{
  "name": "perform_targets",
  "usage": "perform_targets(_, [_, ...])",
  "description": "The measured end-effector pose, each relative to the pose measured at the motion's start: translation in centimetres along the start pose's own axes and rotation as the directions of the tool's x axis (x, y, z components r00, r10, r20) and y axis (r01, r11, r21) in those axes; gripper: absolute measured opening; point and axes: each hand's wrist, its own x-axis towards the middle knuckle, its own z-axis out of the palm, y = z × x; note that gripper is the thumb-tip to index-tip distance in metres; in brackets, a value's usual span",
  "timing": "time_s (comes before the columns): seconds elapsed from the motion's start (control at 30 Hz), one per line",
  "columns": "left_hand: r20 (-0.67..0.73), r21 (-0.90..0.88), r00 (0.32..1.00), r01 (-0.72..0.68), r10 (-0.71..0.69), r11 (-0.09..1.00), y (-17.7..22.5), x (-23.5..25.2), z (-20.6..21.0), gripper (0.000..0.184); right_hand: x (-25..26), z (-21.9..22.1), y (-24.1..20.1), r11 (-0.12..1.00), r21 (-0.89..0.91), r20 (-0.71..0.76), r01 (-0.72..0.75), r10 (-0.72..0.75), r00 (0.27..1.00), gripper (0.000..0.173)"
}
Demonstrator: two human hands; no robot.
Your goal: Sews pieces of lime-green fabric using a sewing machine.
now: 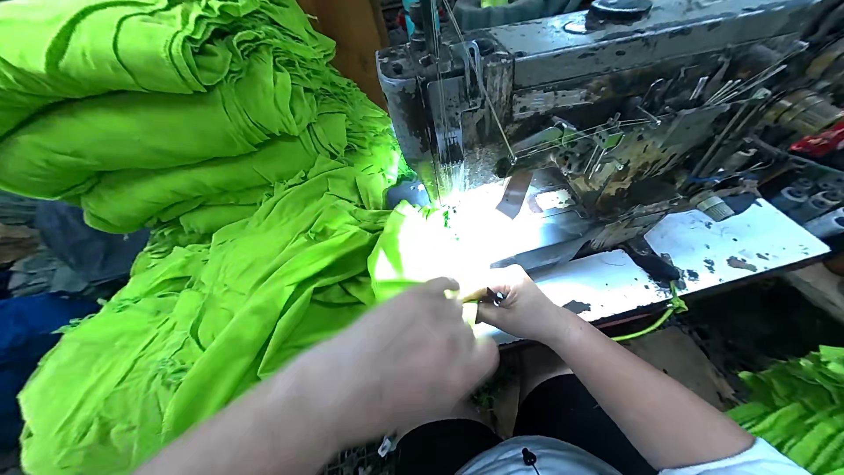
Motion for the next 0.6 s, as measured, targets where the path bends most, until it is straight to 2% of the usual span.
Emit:
perform_targets(0.07, [0.076,0.036,0.997,0.011,-0.014,0.999,0.9,0.0,-0.3,0.017,-0.2,-0.1,0.5,0.999,0.019,0.021,0.027,-0.027,0.999,0.012])
perform_targets(0.17, [0.111,0.209,0.955,0.25,-0.276,0.946,-3.6,-1.7,-1.3,0.011,0.0,0.0,0.4,0.995,-0.002,0.039,-0.095,0.095,0.995,0.018])
perform_targets(0.23, [0.09,0.35,0.91,0.352,-0.406,0.868,-7.1,-3.0,-2.0,0.01,0.2,0.3,0.3,0.992,0.015,0.033,-0.122,0.121,0.992,0.022])
perform_targets(0.3, [0.09,0.397,0.877,0.402,-0.471,0.825,-8.1,-3.6,-2.1,0.008,0.3,0.5,0.2,0.992,0.024,0.025,-0.122,0.122,0.992,0.022])
perform_targets(0.37, [0.101,0.256,0.905,0.379,-0.414,0.889,-7.0,-3.7,-1.8,0.005,0.3,0.4,0.5,0.994,0.007,0.022,-0.105,0.105,0.994,0.018])
perform_targets(0.47, [0.135,0.049,0.95,0.277,-0.281,0.96,-4.3,-4.6,-0.4,0.018,0.3,0.0,0.9,0.997,-0.033,0.028,-0.065,0.065,0.997,0.014])
perform_targets(0.6, [0.144,-0.038,0.877,0.469,-0.459,0.883,-3.7,-7.6,-2.1,0.04,0.2,-0.1,0.5,0.992,-0.075,0.048,-0.1,0.104,0.993,0.018])
